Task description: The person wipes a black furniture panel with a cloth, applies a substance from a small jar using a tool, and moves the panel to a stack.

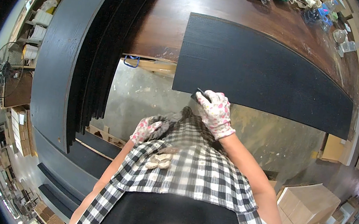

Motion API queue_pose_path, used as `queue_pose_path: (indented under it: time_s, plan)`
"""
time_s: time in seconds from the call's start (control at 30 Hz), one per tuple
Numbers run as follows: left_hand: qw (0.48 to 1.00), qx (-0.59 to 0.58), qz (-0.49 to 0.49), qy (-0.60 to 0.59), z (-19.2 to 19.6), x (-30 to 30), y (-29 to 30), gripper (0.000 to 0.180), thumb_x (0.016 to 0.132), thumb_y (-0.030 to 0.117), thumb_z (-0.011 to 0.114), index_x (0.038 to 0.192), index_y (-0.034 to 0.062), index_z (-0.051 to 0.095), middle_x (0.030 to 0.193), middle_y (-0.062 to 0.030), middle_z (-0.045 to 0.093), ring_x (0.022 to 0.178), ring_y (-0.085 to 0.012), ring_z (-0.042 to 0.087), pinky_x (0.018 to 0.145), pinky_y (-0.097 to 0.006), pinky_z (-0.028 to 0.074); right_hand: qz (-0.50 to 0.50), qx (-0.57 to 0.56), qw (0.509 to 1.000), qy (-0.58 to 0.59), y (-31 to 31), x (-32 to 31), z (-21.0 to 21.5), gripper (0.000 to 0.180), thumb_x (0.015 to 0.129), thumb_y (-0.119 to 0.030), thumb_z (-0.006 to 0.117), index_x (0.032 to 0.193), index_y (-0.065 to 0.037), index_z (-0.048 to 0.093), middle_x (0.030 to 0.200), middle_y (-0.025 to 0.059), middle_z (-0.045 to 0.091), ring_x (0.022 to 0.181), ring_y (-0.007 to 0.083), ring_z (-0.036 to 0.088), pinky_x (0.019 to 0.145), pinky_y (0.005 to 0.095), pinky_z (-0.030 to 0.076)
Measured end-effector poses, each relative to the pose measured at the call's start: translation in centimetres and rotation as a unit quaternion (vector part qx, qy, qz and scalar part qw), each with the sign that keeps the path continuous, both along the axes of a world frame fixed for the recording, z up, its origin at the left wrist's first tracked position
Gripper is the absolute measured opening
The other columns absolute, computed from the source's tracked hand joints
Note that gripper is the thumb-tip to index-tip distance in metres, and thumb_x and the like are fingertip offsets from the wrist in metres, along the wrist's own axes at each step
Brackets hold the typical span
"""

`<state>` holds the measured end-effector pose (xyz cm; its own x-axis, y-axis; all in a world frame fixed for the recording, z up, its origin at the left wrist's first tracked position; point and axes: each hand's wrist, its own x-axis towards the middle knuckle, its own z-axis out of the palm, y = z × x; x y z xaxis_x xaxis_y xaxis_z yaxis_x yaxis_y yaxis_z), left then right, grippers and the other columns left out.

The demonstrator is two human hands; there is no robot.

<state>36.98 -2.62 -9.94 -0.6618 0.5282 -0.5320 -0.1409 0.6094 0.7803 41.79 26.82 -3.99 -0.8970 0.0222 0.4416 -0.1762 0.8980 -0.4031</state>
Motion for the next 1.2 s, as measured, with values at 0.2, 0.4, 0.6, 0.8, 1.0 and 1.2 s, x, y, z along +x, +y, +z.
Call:
queue_pose_path:
  time_s: [0.2,0.4,0.6,0.8,1.0,1.2]
  plan:
    - [0.998,0.001,-0.062,-0.001,0.3,-2.0,2.7,0.039,0.088,0.031,0.059,0.114,0.0031,0.065,0.111,-0.0171,0.067,0.105,-0.0303,0.063,0.092,-0.037,0.047,0.088,0.048,0.995,-0.010,-5.9,-5.7,-0.4,0.032,0.072,-0.010,0.067,0.104,-0.011,0.064,0.092,0.0075,0.063,0.079,0.0279,0.061,0.071,0.0409,0.048]
    - [0.995,0.001,-0.096,-0.023,0.3,-2.3,3.3,0.036,0.089,0.024,0.059,0.118,0.0025,0.063,0.113,-0.0150,0.067,0.106,-0.0254,0.063,0.095,-0.035,0.045,-0.002,0.022,0.999,-0.025,-2.4,-1.1,-0.1,0.031,0.071,-0.012,0.071,0.102,-0.010,0.066,0.091,0.0091,0.064,0.080,0.0284,0.060,0.070,0.0413,0.048]
    - [0.982,-0.054,-0.182,0.024,-0.6,-3.1,4.9,0.046,0.086,0.035,0.057,0.119,0.0034,0.061,0.112,-0.0191,0.066,0.107,-0.0349,0.061,0.094,-0.039,0.046,0.093,0.036,0.992,-0.082,-6.0,-5.2,0.2,0.037,0.073,-0.012,0.065,0.109,-0.013,0.065,0.103,0.0091,0.062,0.091,0.0281,0.059,0.076,0.0401,0.047]
    - [0.995,0.034,-0.096,0.015,-1.5,-2.9,3.1,0.044,0.085,0.029,0.058,0.122,0.0063,0.061,0.119,-0.0156,0.064,0.112,-0.0291,0.060,0.098,-0.036,0.045,-0.021,-0.001,0.993,-0.120,-1.6,-0.9,-0.5,0.029,0.075,-0.012,0.067,0.105,-0.013,0.065,0.088,0.0082,0.060,0.084,0.0275,0.058,0.073,0.0432,0.046]
    - [0.962,0.269,0.005,0.035,1.7,-3.9,4.5,0.039,0.082,0.003,0.060,0.120,-0.0031,0.061,0.113,-0.0122,0.067,0.106,-0.0175,0.062,0.094,-0.032,0.048,-0.501,-0.048,0.864,0.026,10.5,11.7,-2.1,0.030,0.077,-0.001,0.065,0.107,-0.006,0.065,0.092,0.0108,0.061,0.092,0.0273,0.059,0.085,0.0370,0.048]
    - [0.941,0.329,0.039,0.067,6.3,-4.1,11.8,0.033,0.092,0.007,0.060,0.124,-0.0012,0.057,0.116,-0.0077,0.062,0.104,-0.0154,0.059,0.091,-0.030,0.047,-0.238,-0.007,0.971,0.017,2.8,6.9,-2.3,0.029,0.084,-0.027,0.060,0.109,-0.014,0.066,0.097,0.0081,0.060,0.092,0.0258,0.056,0.082,0.0391,0.046]
